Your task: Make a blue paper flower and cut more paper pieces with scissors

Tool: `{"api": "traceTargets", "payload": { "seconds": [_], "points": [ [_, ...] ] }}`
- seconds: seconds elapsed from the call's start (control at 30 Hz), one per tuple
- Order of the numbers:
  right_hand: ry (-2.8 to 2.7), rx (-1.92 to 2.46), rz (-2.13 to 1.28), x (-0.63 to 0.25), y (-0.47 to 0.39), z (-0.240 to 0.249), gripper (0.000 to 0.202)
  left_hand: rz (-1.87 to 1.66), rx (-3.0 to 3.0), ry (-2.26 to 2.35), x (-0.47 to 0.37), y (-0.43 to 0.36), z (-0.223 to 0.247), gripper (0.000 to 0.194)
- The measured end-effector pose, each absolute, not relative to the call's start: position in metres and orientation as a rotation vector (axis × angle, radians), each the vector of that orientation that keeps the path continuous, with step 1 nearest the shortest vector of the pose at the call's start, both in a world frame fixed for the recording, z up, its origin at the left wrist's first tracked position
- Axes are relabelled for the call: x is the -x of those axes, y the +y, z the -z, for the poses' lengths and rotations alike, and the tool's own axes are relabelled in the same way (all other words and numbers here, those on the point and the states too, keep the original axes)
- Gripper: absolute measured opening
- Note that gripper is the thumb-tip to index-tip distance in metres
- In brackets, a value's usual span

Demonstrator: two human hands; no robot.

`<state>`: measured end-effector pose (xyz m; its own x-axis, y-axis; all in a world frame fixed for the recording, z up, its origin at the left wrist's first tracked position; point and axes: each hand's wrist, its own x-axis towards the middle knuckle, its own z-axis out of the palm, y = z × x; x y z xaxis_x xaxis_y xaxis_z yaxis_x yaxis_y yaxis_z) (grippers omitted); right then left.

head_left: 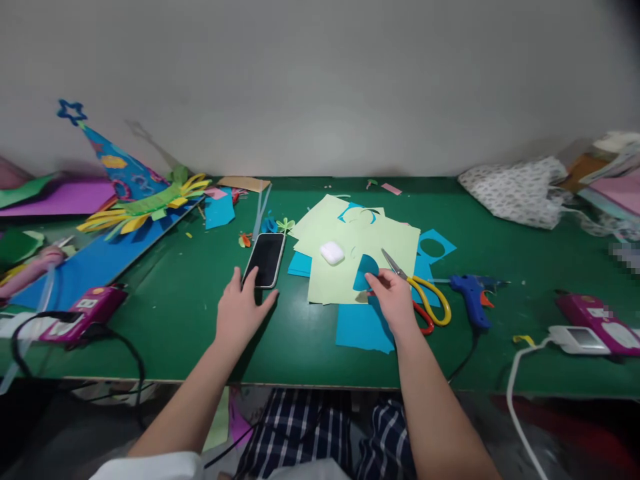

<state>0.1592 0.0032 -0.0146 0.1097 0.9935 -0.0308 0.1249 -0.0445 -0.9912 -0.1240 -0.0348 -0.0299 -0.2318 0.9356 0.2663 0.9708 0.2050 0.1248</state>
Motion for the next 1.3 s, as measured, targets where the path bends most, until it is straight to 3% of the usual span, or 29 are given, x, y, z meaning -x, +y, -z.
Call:
{"api": "traceTargets", "payload": {
  "seconds": [0.17, 0.4, 0.67, 0.9, 1.03, 1.3],
  "points": [
    [-1.22, 1.393, -1.085, -0.158, 0.004, 0.017, 0.031, 0.311, 1.872, -2.32, 0.127, -0.05, 0.032, 0.064],
    [-1.273, 1.398, -1.069, -0.157, 0.004, 0.015, 0.028, 0.06, 1.854, -2.512, 0.116, 0.029, -0.004, 0.076],
    [-1.286, 1.41, -1.054, -0.159, 0.004, 0.015, 0.029, 0.044, 1.702, -2.498, 0.105, 0.064, 0.003, 0.066],
    [-1.29, 1.405, -1.047, -0.16, 0.005, 0.016, 0.032, 0.143, 1.766, -2.517, 0.111, 0.021, 0.007, 0.08],
    [-1.276, 1.399, -1.06, -0.16, 0.006, 0.017, 0.033, 0.261, 1.85, -2.318, 0.126, -0.03, 0.023, 0.063],
    [-1.227, 1.397, -1.083, -0.159, 0.006, 0.018, 0.034, 0.183, 1.939, -2.258, 0.135, -0.059, 0.033, 0.06]
  ]
}}
